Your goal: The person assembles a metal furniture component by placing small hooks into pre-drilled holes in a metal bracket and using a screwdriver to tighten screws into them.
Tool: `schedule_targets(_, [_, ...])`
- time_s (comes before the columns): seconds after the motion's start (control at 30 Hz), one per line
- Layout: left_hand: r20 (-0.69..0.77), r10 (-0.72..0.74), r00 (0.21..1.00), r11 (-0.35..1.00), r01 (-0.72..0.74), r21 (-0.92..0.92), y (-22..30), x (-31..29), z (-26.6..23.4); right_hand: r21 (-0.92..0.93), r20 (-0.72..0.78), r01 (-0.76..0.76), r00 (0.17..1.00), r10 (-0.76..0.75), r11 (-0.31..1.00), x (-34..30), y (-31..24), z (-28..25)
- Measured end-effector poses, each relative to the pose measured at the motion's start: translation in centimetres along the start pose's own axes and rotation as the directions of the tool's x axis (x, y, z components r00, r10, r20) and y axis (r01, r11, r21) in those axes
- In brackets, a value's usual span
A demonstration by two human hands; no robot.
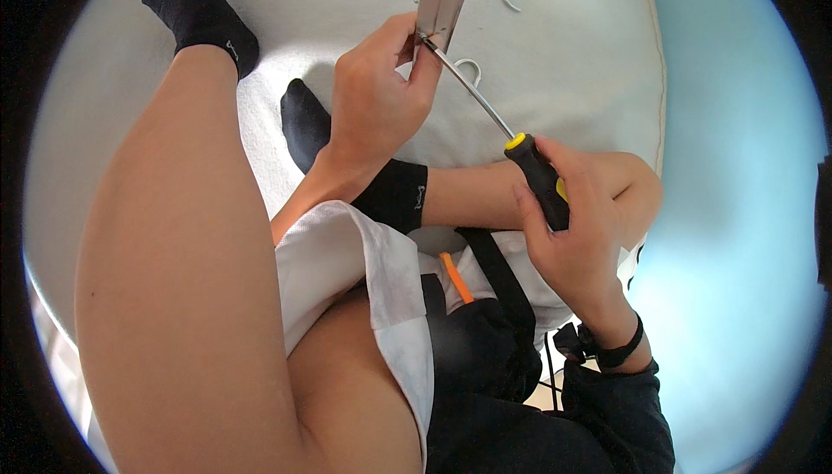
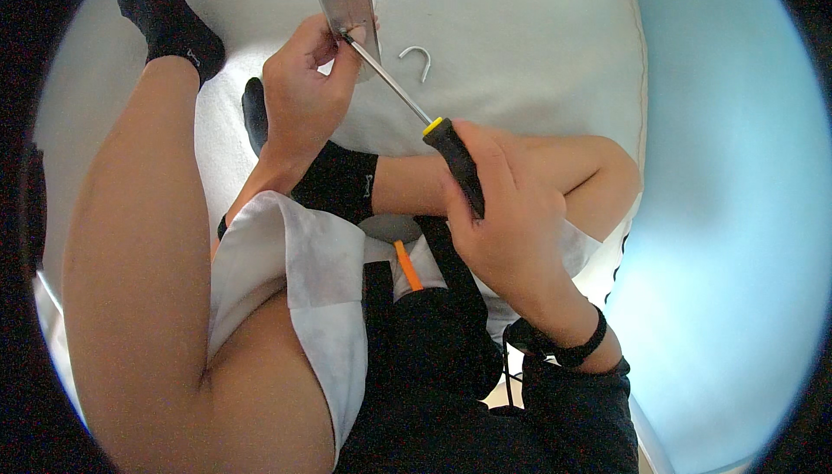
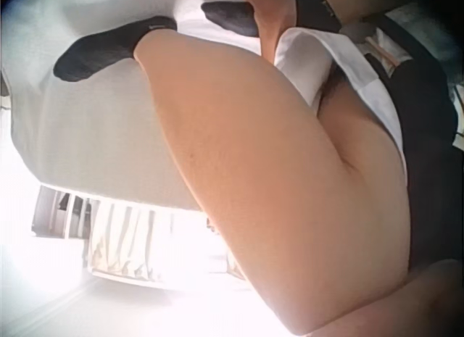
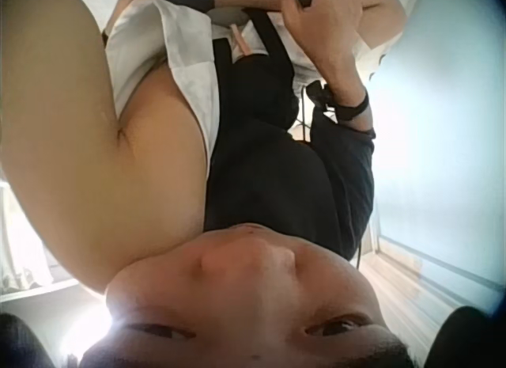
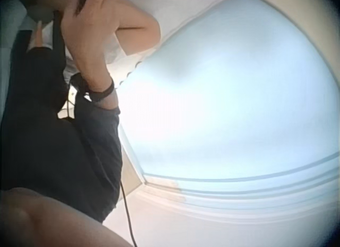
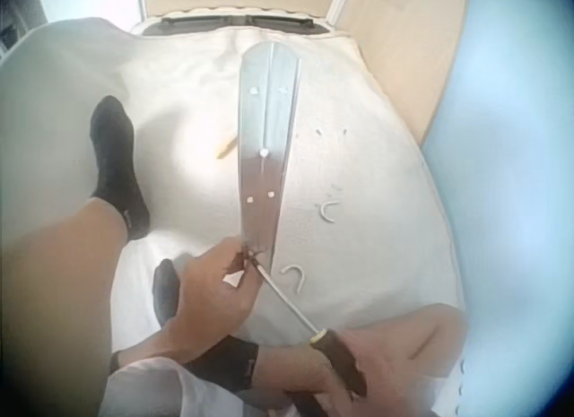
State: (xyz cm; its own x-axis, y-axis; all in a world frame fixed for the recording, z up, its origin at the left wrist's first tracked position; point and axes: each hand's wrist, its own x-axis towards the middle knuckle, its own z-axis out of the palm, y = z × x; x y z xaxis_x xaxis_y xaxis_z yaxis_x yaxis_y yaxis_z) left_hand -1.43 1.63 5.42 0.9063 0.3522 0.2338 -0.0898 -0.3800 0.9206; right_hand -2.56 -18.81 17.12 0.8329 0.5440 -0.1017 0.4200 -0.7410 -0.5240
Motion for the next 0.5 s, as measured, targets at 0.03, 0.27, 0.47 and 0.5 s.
schedule_targets(0.03, [-0.002, -0.019, 1.000, 1.000, 0.019, 0.003, 0.0, 0.0, -0.1, -0.013, -0.001, 0.002, 1.000, -0.002, 1.000, 0.1, -0.2, 0.0])
schedule_targets(0.27, [-0.028, 0.016, 0.999, 1.000, -0.015, 0.023, -0.3, 0.0, -0.1, -0.198, -0.001, 0.057, 0.998, -0.059, 0.979, 0.6, -0.9, -0.8])
schedule_targets(0.47, [-0.028, 0.039, 0.999, 0.997, -0.037, 0.068, 0.1, 0.0, -0.2, -0.252, -0.025, 0.159, 0.985, -0.171, 0.954, 0.4, -1.0, -2.1])
schedule_targets(0.5, [-0.029, 0.051, 0.998, 0.996, -0.049, 0.070, -0.1, -0.1, -0.1, -0.253, -0.037, 0.169, 0.982, -0.184, 0.953, 0.3, -1.0, -2.1])
